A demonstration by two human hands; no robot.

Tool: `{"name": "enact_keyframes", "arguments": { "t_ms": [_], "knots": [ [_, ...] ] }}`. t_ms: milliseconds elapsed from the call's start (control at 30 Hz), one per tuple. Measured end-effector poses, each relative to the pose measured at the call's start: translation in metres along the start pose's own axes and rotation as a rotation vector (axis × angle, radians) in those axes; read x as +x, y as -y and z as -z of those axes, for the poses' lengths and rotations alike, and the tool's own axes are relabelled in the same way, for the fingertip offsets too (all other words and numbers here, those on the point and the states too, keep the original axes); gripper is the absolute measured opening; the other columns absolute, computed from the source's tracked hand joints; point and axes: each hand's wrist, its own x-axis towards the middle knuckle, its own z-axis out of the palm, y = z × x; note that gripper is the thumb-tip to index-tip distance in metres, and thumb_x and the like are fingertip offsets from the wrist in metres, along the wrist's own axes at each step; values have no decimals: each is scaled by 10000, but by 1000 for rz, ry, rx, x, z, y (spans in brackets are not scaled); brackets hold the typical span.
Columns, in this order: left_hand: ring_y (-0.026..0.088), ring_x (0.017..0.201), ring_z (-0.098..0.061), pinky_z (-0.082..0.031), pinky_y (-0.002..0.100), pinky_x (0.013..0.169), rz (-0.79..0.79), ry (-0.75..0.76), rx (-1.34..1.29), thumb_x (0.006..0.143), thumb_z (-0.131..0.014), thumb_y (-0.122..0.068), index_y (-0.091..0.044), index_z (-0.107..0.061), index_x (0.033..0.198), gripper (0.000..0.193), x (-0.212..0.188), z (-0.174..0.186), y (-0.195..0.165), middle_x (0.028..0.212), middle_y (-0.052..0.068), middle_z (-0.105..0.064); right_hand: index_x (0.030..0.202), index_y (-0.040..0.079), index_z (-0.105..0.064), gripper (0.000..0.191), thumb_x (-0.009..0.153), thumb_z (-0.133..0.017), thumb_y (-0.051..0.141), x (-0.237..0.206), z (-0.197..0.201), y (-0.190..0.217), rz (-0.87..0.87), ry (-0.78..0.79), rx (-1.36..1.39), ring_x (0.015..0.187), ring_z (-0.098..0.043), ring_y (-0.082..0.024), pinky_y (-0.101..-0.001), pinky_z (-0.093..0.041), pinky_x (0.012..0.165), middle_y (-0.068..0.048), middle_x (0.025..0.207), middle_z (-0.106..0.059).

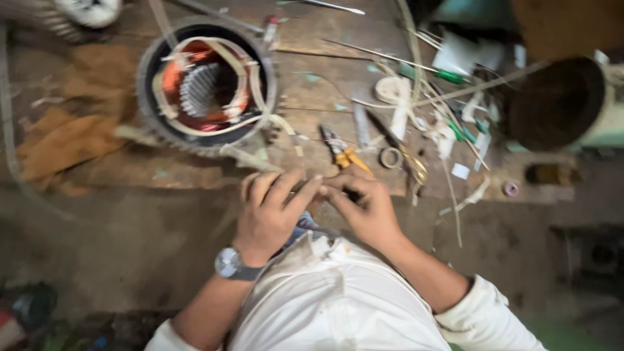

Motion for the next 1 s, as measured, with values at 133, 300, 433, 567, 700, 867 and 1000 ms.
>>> {"name": "enact_keyframes", "arguments": {
  "t_ms": [133, 300, 433, 567, 700, 867, 1000],
  "knots": [
    [272, 1115, -593, -442, 471, 981, 2, 95, -144, 837, -756, -157, -162, -768, 1095, 258, 14, -11, -18, 1163, 6, -671, 1080, 39, -771, 175, 988, -702, 171, -17, 34, -45, -204, 31, 25, 831, -608, -181, -308, -489, 746, -75, 867, -660],
    [264, 1028, -656, -521, 433, 884, 144, 96, -354, 877, -774, -124, -85, -728, 986, 124, 37, -25, -42, 1126, 36, -690, 1210, 31, -672, 252, 995, -649, 162, -25, 93, -102, -99, -350, -842, 1031, -620, -410, -478, -500, 862, -209, 1114, -668],
    [175, 919, -731, -619, 276, 714, 410, 136, -848, 934, -703, -89, -28, -691, 1026, 111, 53, -48, -62, 1116, 86, -665, 1242, -11, -622, 433, 859, -701, 176, -34, 119, -123, -127, -187, -992, 1042, -595, -484, -534, -471, 933, -248, 1145, -663],
    [182, 781, -736, -554, 260, 640, 706, 261, -951, 920, -710, -132, -44, -709, 988, 111, 88, -106, -55, 887, 87, -735, 1138, 27, -639, 407, 820, -731, 265, -30, 123, -123, -224, -40, -950, 1050, -614, -473, -523, -490, 958, -238, 1097, -693],
    [262, 755, -693, -527, 347, 664, 641, 194, -692, 856, -761, -166, -38, -715, 893, 141, 98, -148, -48, 901, 111, -701, 1176, 46, -633, 400, 899, -696, 328, -29, 118, -115, -397, -5, -949, 1000, -634, -461, -526, -531, 874, -246, 1009, -707],
    [326, 872, -684, -532, 400, 764, 476, 125, -653, 827, -767, -172, -56, -709, 892, 145, 104, -167, -46, 913, 144, -705, 1167, -19, -613, 611, 795, -773, 438, -32, 115, -109, -281, -59, -1014, 894, -656, -467, -524, -553, 784, -265, 919, -711],
    [344, 834, -664, -522, 422, 722, 460, 181, -655, 806, -741, -150, -57, -704, 880, 124, 109, -168, -49, 929, 150, -686, 1091, 64, -709, 500, 859, -736, 507, -28, 125, -115, -631, 37, -750, 790, -684, -363, -480, -553, 756, -190, 867, -729]
  ]
}}
